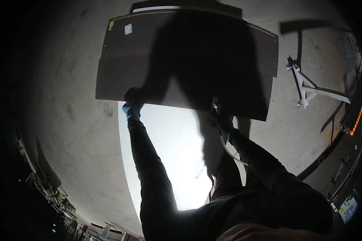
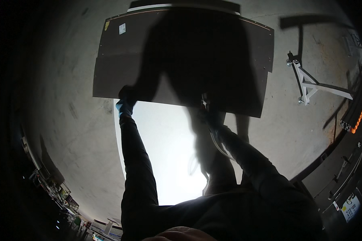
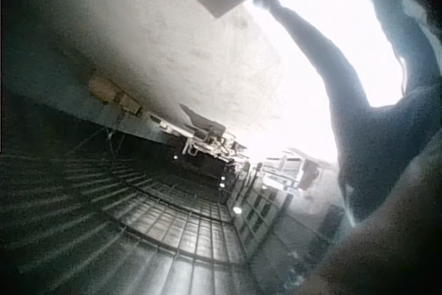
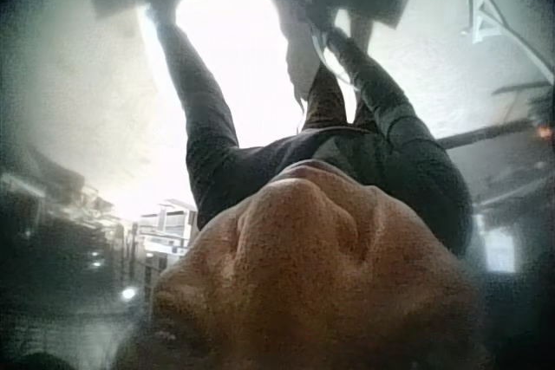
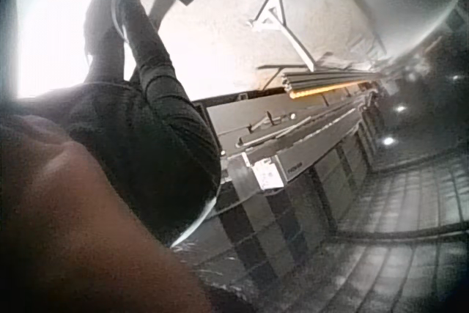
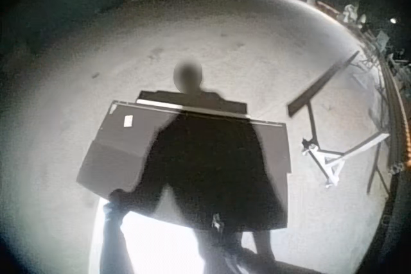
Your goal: The person picks up and places several flat panels of different colors on a workbench, then moves to a cabinet and uses a handheld air nozzle to blow dust from its surface and interior. The person continues to handle panels and use the air nozzle on a machine.
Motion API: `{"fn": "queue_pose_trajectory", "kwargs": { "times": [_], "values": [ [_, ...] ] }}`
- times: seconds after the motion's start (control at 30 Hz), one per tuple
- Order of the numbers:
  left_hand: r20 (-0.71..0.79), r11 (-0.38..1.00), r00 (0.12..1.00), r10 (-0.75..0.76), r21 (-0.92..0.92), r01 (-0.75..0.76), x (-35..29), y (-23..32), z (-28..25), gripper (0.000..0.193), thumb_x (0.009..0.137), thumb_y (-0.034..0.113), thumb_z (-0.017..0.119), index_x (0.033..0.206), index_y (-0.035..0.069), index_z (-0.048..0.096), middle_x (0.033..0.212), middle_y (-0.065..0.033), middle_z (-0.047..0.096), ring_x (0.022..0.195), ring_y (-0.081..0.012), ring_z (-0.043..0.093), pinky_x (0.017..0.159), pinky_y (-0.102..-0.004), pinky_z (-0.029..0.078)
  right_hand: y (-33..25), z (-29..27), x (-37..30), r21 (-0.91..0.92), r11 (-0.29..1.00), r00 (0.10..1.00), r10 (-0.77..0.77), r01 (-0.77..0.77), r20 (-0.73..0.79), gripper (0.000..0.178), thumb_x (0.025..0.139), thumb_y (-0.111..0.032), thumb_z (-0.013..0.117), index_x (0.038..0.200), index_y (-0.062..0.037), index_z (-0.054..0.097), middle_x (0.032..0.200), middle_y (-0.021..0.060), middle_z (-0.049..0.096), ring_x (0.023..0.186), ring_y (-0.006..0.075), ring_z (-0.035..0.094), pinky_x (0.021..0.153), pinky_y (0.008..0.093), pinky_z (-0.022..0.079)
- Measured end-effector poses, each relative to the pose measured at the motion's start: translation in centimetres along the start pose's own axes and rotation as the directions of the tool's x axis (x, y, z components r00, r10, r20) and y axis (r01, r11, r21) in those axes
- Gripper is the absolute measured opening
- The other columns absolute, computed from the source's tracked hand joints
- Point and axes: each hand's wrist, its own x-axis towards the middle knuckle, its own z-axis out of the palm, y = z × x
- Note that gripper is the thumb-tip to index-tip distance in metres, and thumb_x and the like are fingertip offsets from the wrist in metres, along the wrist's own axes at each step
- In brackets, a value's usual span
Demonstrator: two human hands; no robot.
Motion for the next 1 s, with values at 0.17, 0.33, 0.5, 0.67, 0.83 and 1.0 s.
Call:
{"fn": "queue_pose_trajectory", "kwargs": {
  "times": [0.17, 0.33, 0.5, 0.67, 0.83, 1.0],
  "values": [
    [0.133, 0.061, 0.491, 0.861, 0.932, -0.358, -7.3, 3.8, 7.6, 0.043, 0.087, 0.033, 0.072, 0.119, 0.004, 0.069, 0.118, -0.0208, 0.069, 0.107, -0.0398, 0.065, 0.079, -0.0475, 0.056, -2.6, -7.7, 3.1, -0.241, 0.842, 0.868, -0.421, 0.482, 0.264, 0.034, 0.104, -0.033, 0.062, 0.127, -0.0077, 0.062, 0.102, 0.0012, 0.063, 0.085, 0.0123, 0.066, 0.069, 0.0273, 0.055],
    [0.461, 0.037, 0.49, 0.74, 0.699, -0.714, -18.8, 1.4, 25.1, 0.081, 0.085, 0.05, 0.072, 0.146, 0.004, 0.045, 0.15, -0.0224, 0.045, 0.135, -0.04, 0.045, 0.108, -0.0557, 0.036, -10.6, -21.5, 8.2, 0.551, 0.831, 0.877, -0.322, 0.082, 0.356, 0.039, 0.107, -0.038, 0.058, 0.127, -0.0055, 0.064, 0.107, 0.0036, 0.066, 0.091, 0.0123, 0.066, 0.075, 0.0291, 0.057],
    [0.661, -0.232, 0.515, 0.545, 0.709, -0.666, -16.6, -1.7, 32.6, 0.109, 0.085, 0.068, 0.07, 0.161, 0.004, 0.025, 0.165, -0.0236, 0.025, 0.151, -0.0407, 0.028, 0.122, -0.0637, 0.017, -16.9, -17.6, 12.9, -0.721, 0.349, 0.778, -0.467, 0.598, 0.42, 0.04, 0.107, -0.036, 0.056, 0.132, -0.0048, 0.06, 0.116, 0.0057, 0.064, 0.099, 0.0149, 0.065, 0.082, 0.0308, 0.056],
    [0.686, -0.24, 0.555, 0.471, 0.705, -0.667, -14.8, -3.2, 33.0, 0.115, 0.082, 0.072, 0.069, 0.162, 0.006, 0.02, 0.167, -0.0236, 0.019, 0.152, -0.0429, 0.021, 0.122, -0.0663, 0.014, -22.7, -0.6, 15.6, -0.583, 0.444, 0.732, -0.413, 0.681, 0.542, 0.042, 0.108, -0.034, 0.055, 0.136, -0.0042, 0.057, 0.124, 0.0078, 0.061, 0.106, 0.0175, 0.064, 0.088, 0.0326, 0.055],
    [0.677, -0.192, 0.571, 0.464, 0.706, -0.682, -15.1, -4.6, 32.6, 0.121, 0.08, 0.076, 0.068, 0.163, 0.008, 0.015, 0.168, -0.0236, 0.013, 0.154, -0.0451, 0.014, 0.121, -0.0688, 0.01, -25.2, 7.5, 15.3, -0.46, 0.578, 0.714, -0.347, 0.674, 0.608, 0.044, 0.108, -0.033, 0.053, 0.141, -0.0035, 0.053, 0.132, 0.0099, 0.059, 0.113, 0.02, 0.063, 0.095, 0.0343, 0.054],
    [0.647, 0.309, 0.69, 0.324, 0.617, -0.724, -13.0, -4.7, 33.5, 0.127, 0.077, 0.081, 0.068, 0.165, 0.01, 0.009, 0.17, -0.0237, 0.006, 0.155, -0.0473, 0.008, 0.12, -0.0714, 0.007, -22.2, -10.5, 15.7, -0.222, 0.838, 0.802, -0.349, 0.498, 0.484, 0.047, 0.109, -0.031, 0.052, 0.146, -0.0028, 0.05, 0.141, 0.012, 0.056, 0.12, 0.0226, 0.062, 0.101, 0.036, 0.053]
  ]
}}
